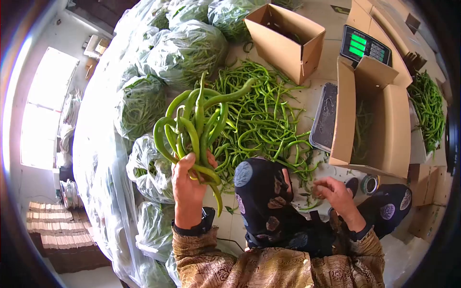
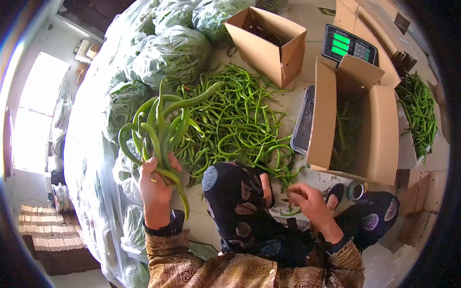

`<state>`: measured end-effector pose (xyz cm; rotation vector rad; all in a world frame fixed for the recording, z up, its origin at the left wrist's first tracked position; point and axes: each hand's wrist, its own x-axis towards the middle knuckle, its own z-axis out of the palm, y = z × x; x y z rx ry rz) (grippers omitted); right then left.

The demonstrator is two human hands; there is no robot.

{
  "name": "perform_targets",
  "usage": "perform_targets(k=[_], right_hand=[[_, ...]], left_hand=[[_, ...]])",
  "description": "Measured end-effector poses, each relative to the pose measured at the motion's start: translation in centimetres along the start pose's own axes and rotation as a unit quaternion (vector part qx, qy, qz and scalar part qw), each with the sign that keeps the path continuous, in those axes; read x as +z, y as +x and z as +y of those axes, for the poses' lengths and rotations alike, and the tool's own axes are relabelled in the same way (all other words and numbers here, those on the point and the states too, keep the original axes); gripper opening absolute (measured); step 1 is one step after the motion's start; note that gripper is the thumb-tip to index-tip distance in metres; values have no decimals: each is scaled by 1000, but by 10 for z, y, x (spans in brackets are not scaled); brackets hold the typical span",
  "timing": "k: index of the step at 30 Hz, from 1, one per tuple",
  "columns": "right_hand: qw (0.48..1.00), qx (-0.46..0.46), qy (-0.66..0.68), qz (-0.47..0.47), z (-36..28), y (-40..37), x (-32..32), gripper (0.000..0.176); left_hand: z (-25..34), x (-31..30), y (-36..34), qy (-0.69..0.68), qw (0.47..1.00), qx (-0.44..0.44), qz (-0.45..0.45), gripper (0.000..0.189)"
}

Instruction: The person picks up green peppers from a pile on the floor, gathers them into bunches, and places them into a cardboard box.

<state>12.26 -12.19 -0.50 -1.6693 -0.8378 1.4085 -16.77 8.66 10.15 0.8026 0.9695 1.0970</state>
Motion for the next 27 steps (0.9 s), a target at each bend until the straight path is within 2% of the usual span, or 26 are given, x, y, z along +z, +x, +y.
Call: perform_targets(k=[2,3,5,7,8,9,10,12,13,15,18,19,20,22,25,26,27], right_hand=[[991,-85,-82,56,-29,0,-5,24],[974,-174,-117,88,-44,1,-9,21],[937,-277,-147,153,-90,2,-13,29],[832,-422,-278,231,-124,13,-17,36],[817,-437,-303,225,-142,15,-18,41],[803,-450,-321,224,-153,20,-17,44],[787,-455,-349,227,-159,26,-18,47],[752,-464,-410,227,-156,44,-22,41],[751,-450,-437,204,-153,47,-25,38],[748,-422,-489,155,-147,50,-31,32],[804,-400,-423,120,-143,49,-41,24],[779,-412,-452,137,-147,46,-47,21],[801,-382,-436,146,-154,40,-52,15],[793,-346,-456,206,-158,35,-67,11],[840,-263,-397,259,-165,30,-88,11],[910,-183,-279,246,-167,24,-88,13],[945,-163,-182,218,-164,23,-87,14]], left_hand=[[-2,15,-9,9,999,-1,-32,40],[-5,20,-12,-11,999,-22,-36,41],[-14,36,-20,-15,997,-29,-77,41],[-25,54,-29,-12,993,-37,-112,42],[-32,63,-34,-18,994,-54,-91,43],[-40,64,-35,-21,991,-68,-118,44],[-48,64,-36,-25,986,-81,-142,45],[-58,71,-42,-70,980,-131,-129,45],[-66,68,-41,-79,974,-137,-163,44],[-78,64,-40,-110,967,-154,-168,44],[-93,62,-37,-133,962,-176,-159,44],[-97,63,-35,-125,965,-183,-143,44],[-101,62,-34,-116,967,-188,-127,43],[-106,62,-29,-127,963,-183,-152,41],[-116,67,-23,-126,965,-189,-130,39],[-119,68,-22,-150,957,-212,-128,39],[-117,71,-21,-173,949,-234,-121,38]])
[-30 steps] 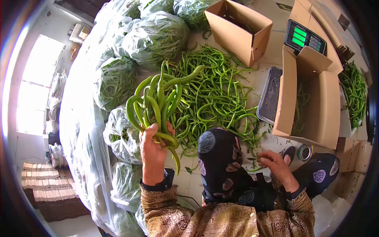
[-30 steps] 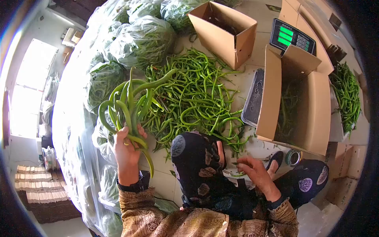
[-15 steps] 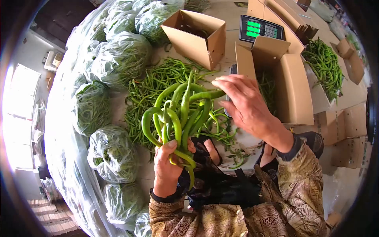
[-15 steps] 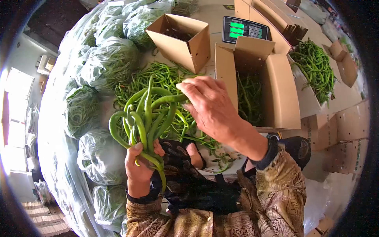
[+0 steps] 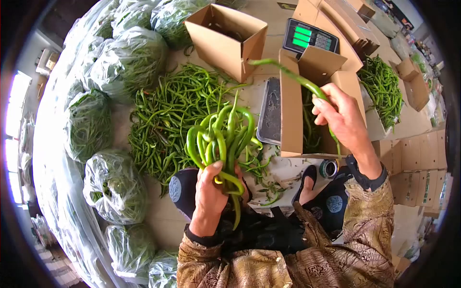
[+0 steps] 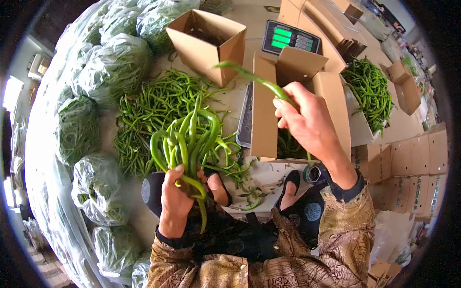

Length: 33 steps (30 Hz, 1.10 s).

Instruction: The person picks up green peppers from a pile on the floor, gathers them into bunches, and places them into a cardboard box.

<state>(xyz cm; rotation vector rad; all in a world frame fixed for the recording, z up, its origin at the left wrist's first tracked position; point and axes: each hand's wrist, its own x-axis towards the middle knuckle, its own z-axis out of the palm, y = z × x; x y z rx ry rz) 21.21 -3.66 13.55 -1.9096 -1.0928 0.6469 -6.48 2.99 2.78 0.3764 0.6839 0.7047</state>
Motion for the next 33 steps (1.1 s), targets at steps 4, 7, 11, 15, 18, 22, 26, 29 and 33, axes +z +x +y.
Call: perform_targets(k=[4,7,11,15,18,22,26,29,33], right_hand=[[962,93,232,-114,3,-25,21,19],[938,124,279,-163,14,-44,48,22],[912,190,328,-156,14,-64,84,25],[915,182,290,-215,17,-86,121,35],[906,189,328,-192,21,-106,145,42],[917,145,350,-127,17,-118,150,39],[991,72,22,-106,7,-118,132,33],[999,-38,-40,2,19,-120,138,34],[994,59,37,-85,18,-119,132,27]], left_hand=[[2,5,2,-61,998,-15,-3,40],[3,3,1,-83,996,-8,-21,42],[-1,5,3,-116,993,3,-23,42],[-2,-2,4,-133,987,-29,-89,44],[-5,1,3,-151,986,-22,-69,44],[-15,0,4,-157,987,16,-24,43],[-23,8,5,-145,988,37,25,45],[-26,9,7,-153,986,55,21,47],[-30,16,8,-158,985,52,40,49]])
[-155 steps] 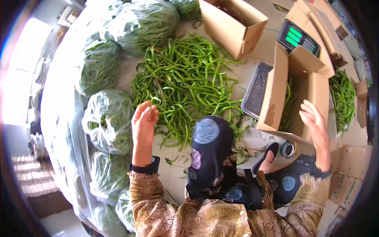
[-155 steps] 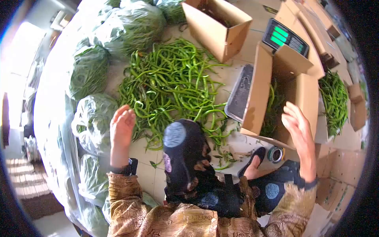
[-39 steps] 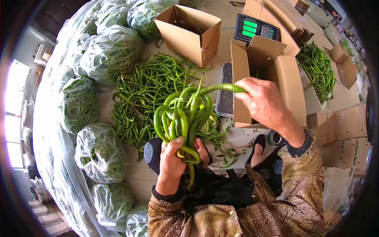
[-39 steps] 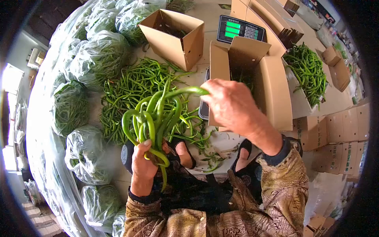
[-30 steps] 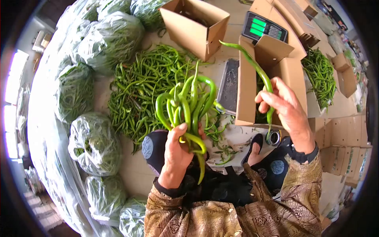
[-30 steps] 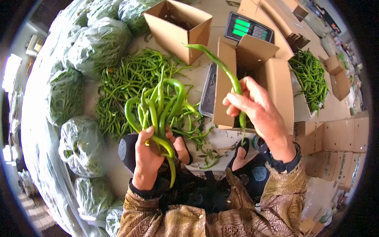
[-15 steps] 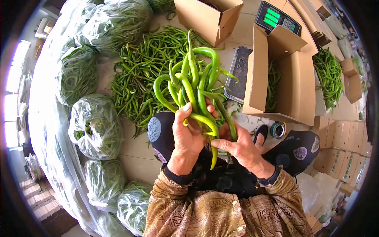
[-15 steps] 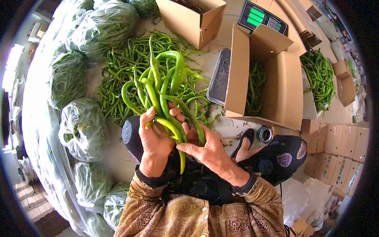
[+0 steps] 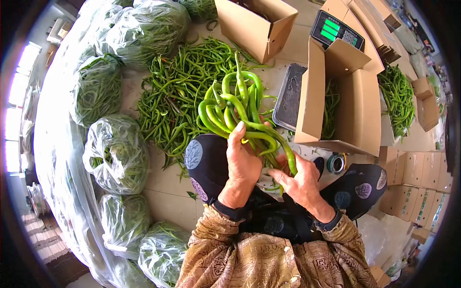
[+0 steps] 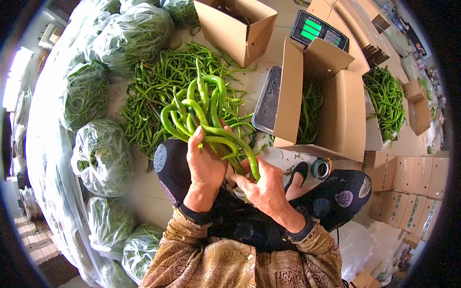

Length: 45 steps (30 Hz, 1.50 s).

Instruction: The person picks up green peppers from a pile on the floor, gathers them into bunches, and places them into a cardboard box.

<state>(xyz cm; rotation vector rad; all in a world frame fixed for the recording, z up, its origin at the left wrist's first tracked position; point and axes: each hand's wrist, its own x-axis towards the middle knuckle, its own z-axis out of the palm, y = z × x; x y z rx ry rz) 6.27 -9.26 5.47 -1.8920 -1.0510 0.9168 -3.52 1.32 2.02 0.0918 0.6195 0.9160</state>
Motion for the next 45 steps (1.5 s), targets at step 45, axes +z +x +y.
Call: perform_targets(k=[45], right_hand=[[959,-72,222,-163,-72,189,-195,50]], left_hand=[[-13,5,1,206,978,-24,-13,41]])
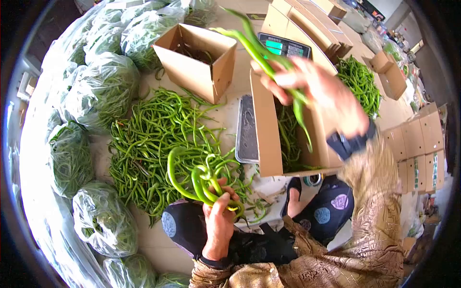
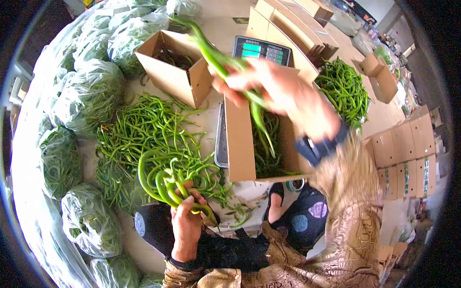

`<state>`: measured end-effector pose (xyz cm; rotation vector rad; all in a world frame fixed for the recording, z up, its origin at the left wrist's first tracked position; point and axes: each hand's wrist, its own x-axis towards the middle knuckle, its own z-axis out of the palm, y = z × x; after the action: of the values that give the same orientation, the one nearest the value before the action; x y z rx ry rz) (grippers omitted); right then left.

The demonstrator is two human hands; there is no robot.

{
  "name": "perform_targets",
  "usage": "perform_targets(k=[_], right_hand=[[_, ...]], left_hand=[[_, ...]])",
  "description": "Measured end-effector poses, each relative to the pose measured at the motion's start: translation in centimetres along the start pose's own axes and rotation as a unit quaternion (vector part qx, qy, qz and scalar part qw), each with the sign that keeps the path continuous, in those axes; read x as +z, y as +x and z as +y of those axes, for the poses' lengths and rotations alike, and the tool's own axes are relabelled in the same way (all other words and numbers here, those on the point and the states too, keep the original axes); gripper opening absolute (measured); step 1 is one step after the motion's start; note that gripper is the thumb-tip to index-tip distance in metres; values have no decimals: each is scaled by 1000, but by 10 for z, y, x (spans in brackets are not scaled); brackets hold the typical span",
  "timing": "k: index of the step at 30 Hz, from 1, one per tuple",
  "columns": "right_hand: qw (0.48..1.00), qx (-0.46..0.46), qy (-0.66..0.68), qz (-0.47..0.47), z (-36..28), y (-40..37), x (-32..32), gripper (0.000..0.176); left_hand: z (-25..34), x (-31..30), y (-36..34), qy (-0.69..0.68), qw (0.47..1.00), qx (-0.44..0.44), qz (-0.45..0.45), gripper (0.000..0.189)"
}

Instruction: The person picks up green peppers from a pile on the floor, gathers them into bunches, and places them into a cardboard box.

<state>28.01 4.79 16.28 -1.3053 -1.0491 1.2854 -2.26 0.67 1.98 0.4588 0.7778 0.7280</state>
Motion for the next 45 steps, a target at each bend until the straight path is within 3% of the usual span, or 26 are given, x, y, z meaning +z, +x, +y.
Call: perform_targets(k=[1,2,3,5,7,9,10,14,15,18,19,21,22,23,25,26,29,30,33,34,37,39,41,45], right_hand=[[999,-20,-15,-37,-4,41,-22,43],[986,-62,-57,-142,-11,88,-48,42],[999,-39,24,-6,0,121,-57,45],[993,-101,54,40,34,143,-104,45],[983,-144,-40,108,49,123,-95,44],[990,-53,-2,132,61,103,-88,36],[990,14,6,141,56,87,-63,30],[991,68,-108,30,54,-12,31,31],[993,81,-81,13,57,-33,51,30],[982,75,-171,12,72,-78,96,25],[983,37,-177,23,77,-89,107,27],[979,-15,-193,67,82,-101,125,29],[974,-20,-208,91,77,-101,132,36],[959,-60,-248,119,77,-100,137,38],[917,-140,-329,179,75,-92,142,42],[867,-204,-400,217,74,-86,143,48],[872,-192,-397,210,83,-71,138,50],[916,-75,-348,183,89,-69,135,50],[966,-15,-201,164,104,-64,135,46],[963,5,-228,146,100,-67,133,35],[985,73,11,157,80,-70,129,25],[975,25,98,199,69,-66,114,22],[966,3,201,160,53,-70,89,24],[967,-16,179,180,47,-84,54,30]], left_hand=[[0,0,2,7,1000,1,-5,40],[1,2,2,16,1000,-3,1,41],[2,0,3,20,999,-22,22,42],[5,-2,4,35,999,-29,18,42],[4,-1,3,13,999,-12,35,45],[1,-6,3,20,999,-9,36,45],[2,-6,3,28,999,-10,26,44],[-2,-3,3,79,996,19,-32,44],[5,3,-1,124,992,-22,-7,40],[-15,-2,0,174,985,8,-8,36],[-27,-13,3,262,964,42,-16,40],[-46,-25,5,265,953,131,-59,45],[-56,-22,5,231,963,133,-41,50],[-60,-26,7,303,938,160,-41,51],[-54,-20,10,464,834,297,-14,55],[-53,-13,8,459,846,272,-13,59],[-51,-10,5,566,757,327,10,54],[-52,-8,6,548,763,343,9,57],[-52,-6,7,590,709,384,39,57],[-50,-5,7,597,695,397,48,54],[-46,-5,11,561,749,350,38,53],[-49,-12,12,506,807,303,31,47],[-51,-19,16,446,858,255,18,41],[-52,-20,16,323,922,211,7,35]])
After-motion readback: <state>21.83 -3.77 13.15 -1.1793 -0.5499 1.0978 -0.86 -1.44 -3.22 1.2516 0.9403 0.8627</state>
